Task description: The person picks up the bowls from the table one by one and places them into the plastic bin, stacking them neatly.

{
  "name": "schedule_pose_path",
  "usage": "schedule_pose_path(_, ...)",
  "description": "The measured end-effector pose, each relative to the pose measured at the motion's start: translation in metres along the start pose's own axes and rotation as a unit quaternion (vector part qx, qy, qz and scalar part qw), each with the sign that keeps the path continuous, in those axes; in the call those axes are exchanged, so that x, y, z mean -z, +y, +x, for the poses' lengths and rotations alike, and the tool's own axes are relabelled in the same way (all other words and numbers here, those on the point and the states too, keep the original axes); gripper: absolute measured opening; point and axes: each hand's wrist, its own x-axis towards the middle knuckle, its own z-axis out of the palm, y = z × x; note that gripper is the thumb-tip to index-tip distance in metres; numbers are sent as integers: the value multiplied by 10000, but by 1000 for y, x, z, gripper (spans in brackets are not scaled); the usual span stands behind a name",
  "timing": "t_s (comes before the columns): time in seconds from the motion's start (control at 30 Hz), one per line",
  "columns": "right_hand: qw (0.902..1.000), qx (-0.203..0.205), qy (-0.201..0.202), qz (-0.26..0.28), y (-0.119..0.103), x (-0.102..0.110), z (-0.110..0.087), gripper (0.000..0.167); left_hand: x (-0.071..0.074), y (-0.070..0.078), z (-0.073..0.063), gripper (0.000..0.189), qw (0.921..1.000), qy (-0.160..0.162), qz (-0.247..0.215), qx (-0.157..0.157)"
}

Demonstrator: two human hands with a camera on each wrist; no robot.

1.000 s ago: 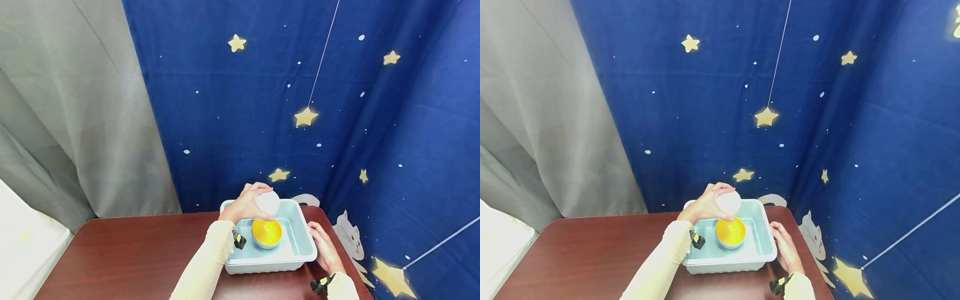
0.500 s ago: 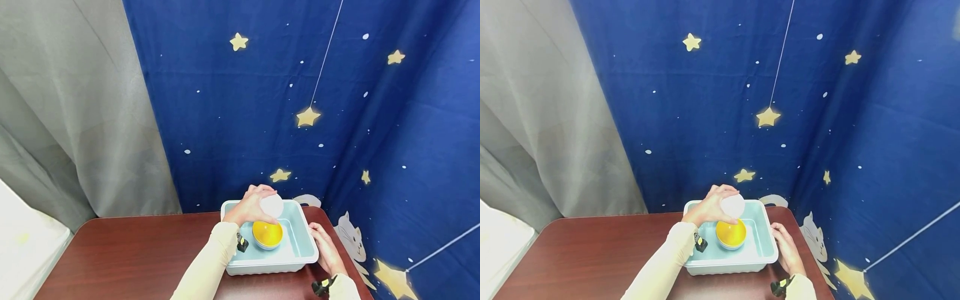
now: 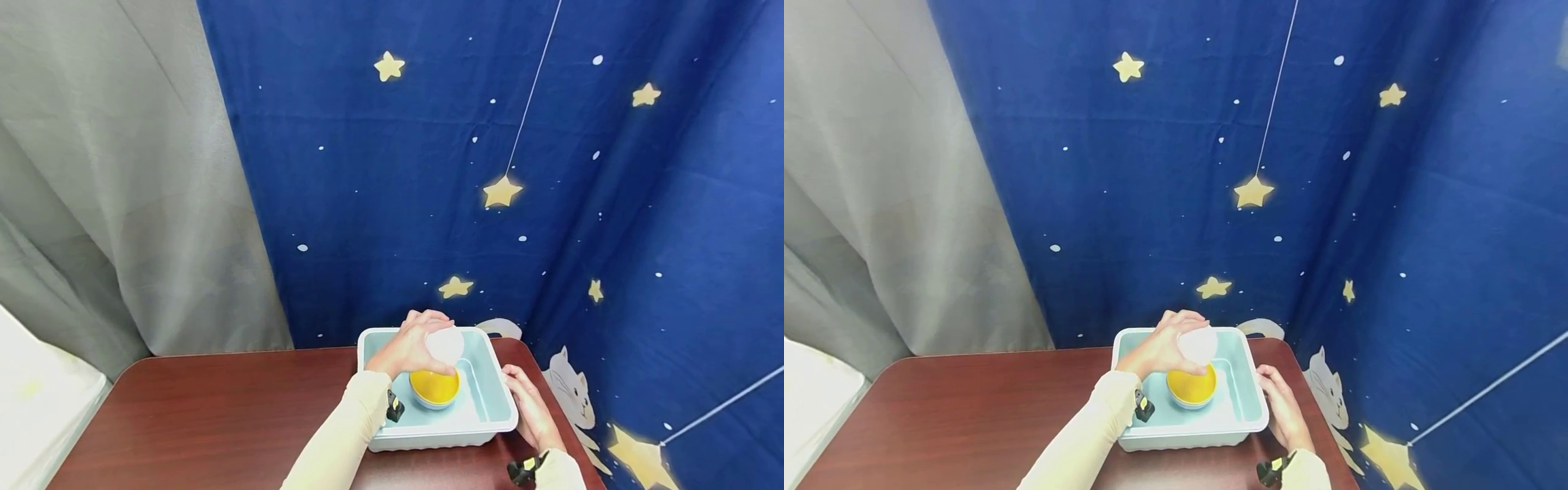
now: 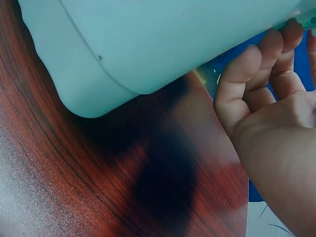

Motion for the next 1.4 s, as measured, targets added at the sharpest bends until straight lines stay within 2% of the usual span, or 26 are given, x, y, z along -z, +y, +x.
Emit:
schedule_pose_path(0.6, 10000, 84, -42, 21, -3, 1, 0, 8, -10, 2, -4, 92, 9990, -281, -216, 272)
schedule_pose_path(0.87, 9995, 59, -276, 107, -1, 1, 0, 10, -20, 0, -7, 88, 9980, -451, 160, 411)
schedule_pose_path(1.13, 9998, 13, -188, 95, 2, -1, -1, 8, -27, -3, -11, 89, 9970, -561, 300, 438)
schedule_pose_path(1.4, 9998, -9, -182, 70, 2, 1, -1, 11, -28, -2, -9, 91, 9961, -648, 435, 420)
